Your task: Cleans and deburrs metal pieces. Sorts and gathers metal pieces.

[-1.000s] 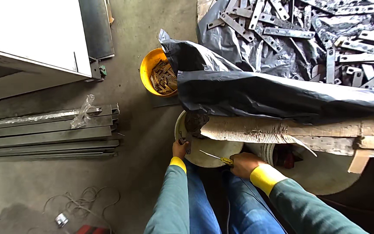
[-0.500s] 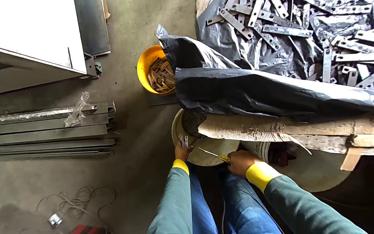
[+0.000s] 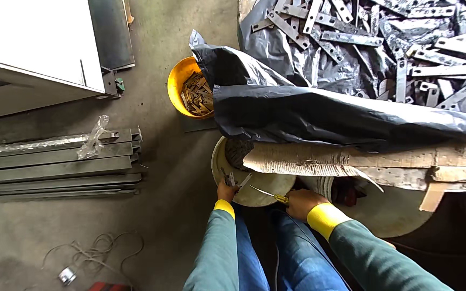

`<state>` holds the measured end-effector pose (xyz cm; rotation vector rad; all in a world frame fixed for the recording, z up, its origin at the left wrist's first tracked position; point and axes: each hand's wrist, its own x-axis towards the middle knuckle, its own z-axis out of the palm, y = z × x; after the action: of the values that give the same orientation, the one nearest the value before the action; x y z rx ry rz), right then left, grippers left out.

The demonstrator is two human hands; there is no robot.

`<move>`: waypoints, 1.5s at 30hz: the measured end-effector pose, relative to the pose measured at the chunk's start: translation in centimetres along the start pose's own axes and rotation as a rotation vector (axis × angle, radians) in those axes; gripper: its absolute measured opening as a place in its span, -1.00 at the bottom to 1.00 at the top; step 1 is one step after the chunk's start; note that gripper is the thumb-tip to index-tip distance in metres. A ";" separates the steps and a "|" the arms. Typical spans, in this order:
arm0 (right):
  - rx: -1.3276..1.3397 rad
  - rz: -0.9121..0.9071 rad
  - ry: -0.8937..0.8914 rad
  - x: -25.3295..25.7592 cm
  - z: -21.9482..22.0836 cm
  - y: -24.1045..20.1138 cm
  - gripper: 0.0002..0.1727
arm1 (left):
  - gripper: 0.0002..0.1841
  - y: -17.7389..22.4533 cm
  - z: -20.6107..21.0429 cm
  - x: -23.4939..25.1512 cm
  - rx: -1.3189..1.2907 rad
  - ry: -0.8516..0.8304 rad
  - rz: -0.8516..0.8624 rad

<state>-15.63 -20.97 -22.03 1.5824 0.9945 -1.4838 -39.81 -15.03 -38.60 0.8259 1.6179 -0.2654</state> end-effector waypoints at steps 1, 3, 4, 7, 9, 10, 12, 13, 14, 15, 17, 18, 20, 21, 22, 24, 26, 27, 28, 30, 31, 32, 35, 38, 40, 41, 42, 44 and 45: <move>0.004 -0.003 0.002 0.1 0.1 0.1 -0.56 | -0.23 -0.1 0.1 -0.1 -0.031 -0.006 -0.006; 0.008 -0.008 0.006 0.2 0.3 0.3 -0.56 | -0.34 0.2 0.6 -0.5 -0.093 -0.015 -0.038; 0.010 -0.011 0.007 0.2 0.3 0.4 -0.56 | -0.41 0.4 0.8 -0.5 -0.084 -0.020 -0.061; 0.016 -0.016 -0.008 0.0 0.0 0.5 -0.55 | -0.66 0.3 1.3 0.1 -0.129 -0.006 -0.125; 0.012 -0.012 -0.007 0.1 0.1 0.5 -0.54 | -0.69 0.2 0.9 0.4 -0.167 -0.001 -0.186; 0.009 -0.014 -0.006 0.1 0.1 0.5 -0.54 | -0.67 0.2 0.7 0.3 -0.194 -0.012 -0.205; 0.007 -0.019 -0.006 0.2 0.2 0.5 -0.55 | -0.67 0.2 0.3 0.0 -0.258 -0.054 -0.225; 0.005 -0.020 -0.004 0.3 0.3 0.4 -0.55 | -0.66 0.2 0.2 -0.3 -0.293 -0.070 -0.228; 0.005 -0.018 -0.003 0.3 0.4 0.4 -0.56 | -0.65 0.3 0.1 -0.5 -0.326 -0.082 -0.236; 0.003 -0.016 -0.007 0.3 0.3 0.3 -0.55 | -0.64 0.3 0.2 -0.7 -0.358 -0.090 -0.252; 0.000 -0.018 -0.021 0.2 0.3 0.1 -0.54 | -0.58 0.5 0.5 -0.9 -0.392 -0.095 -0.282; 0.000 -0.019 -0.025 0.2 0.2 0.0 -0.55 | -0.57 0.5 0.7 -0.8 -0.380 -0.105 -0.279; -0.002 -0.022 -0.024 0.3 0.3 -0.1 -0.56 | -0.61 0.5 1.0 -0.6 -0.312 -0.108 -0.250; -0.001 -0.021 -0.027 0.3 0.4 -0.1 -0.56 | -0.63 0.6 1.1 -0.5 -0.280 -0.091 -0.240; -0.002 -0.021 -0.031 0.3 0.4 -0.1 -0.56 | -0.63 0.5 1.1 -0.3 -0.268 -0.074 -0.235; -0.003 -0.021 -0.037 0.3 0.4 0.0 -0.56 | -0.63 -0.2 0.8 -0.2 -0.320 -0.042 -0.232; -0.004 -0.024 -0.040 0.3 0.4 0.1 -0.55 | -0.59 -0.8 0.5 -0.2 -0.347 0.007 -0.242; -0.003 -0.024 -0.044 0.3 0.4 0.1 -0.55 | -0.58 -1.0 0.3 -0.2 -0.328 0.025 -0.242; -0.001 -0.023 -0.049 0.3 0.4 0.1 -0.55 | -0.57 -1.3 0.1 -0.2 -0.299 0.037 -0.237; 0.000 -0.016 -0.043 0.5 0.5 0.2 -0.56 | -0.58 -1.9 -0.2 0.0 -0.228 0.061 -0.219; -0.002 -0.012 -0.041 0.6 0.5 0.3 -0.57 | -0.59 -2.0 -0.2 0.0 -0.194 0.069 -0.216; -0.004 -0.010 -0.042 0.7 0.5 0.3 -0.57 | -0.59 -1.8 -0.1 -0.1 -0.162 0.071 -0.219; -0.011 -0.020 -0.054 0.6 0.3 0.3 -0.56 | -0.61 -0.5 0.6 -0.4 -0.100 0.049 -0.247; -0.014 -0.031 -0.059 0.4 0.1 0.3 -0.54 | -0.61 1.0 1.5 -0.4 -0.159 0.028 -0.308; -0.030 -0.031 -0.063 0.3 0.1 0.2 -0.54 | -0.60 1.7 1.9 -0.4 -0.235 0.019 -0.352; -0.032 -0.032 -0.073 0.2 0.1 0.1 -0.53 | -0.58 2.0 2.0 -0.4 -0.271 0.021 -0.369; -0.034 -0.029 -0.080 0.1 0.2 0.1 -0.52 | -0.55 2.1 2.0 -0.4 -0.297 0.017 -0.384; -0.033 -0.019 -0.089 0.1 0.6 0.3 -0.51 | -0.43 2.1 1.8 -0.3 -0.268 -0.024 -0.399; -0.025 -0.018 -0.090 0.0 0.9 0.6 -0.51 | -0.38 2.0 1.7 -0.2 -0.208 -0.043 -0.392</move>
<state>-15.46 -22.09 -22.08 1.4800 0.9750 -1.5355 -37.16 -14.67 -38.27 0.3387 1.7255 -0.3806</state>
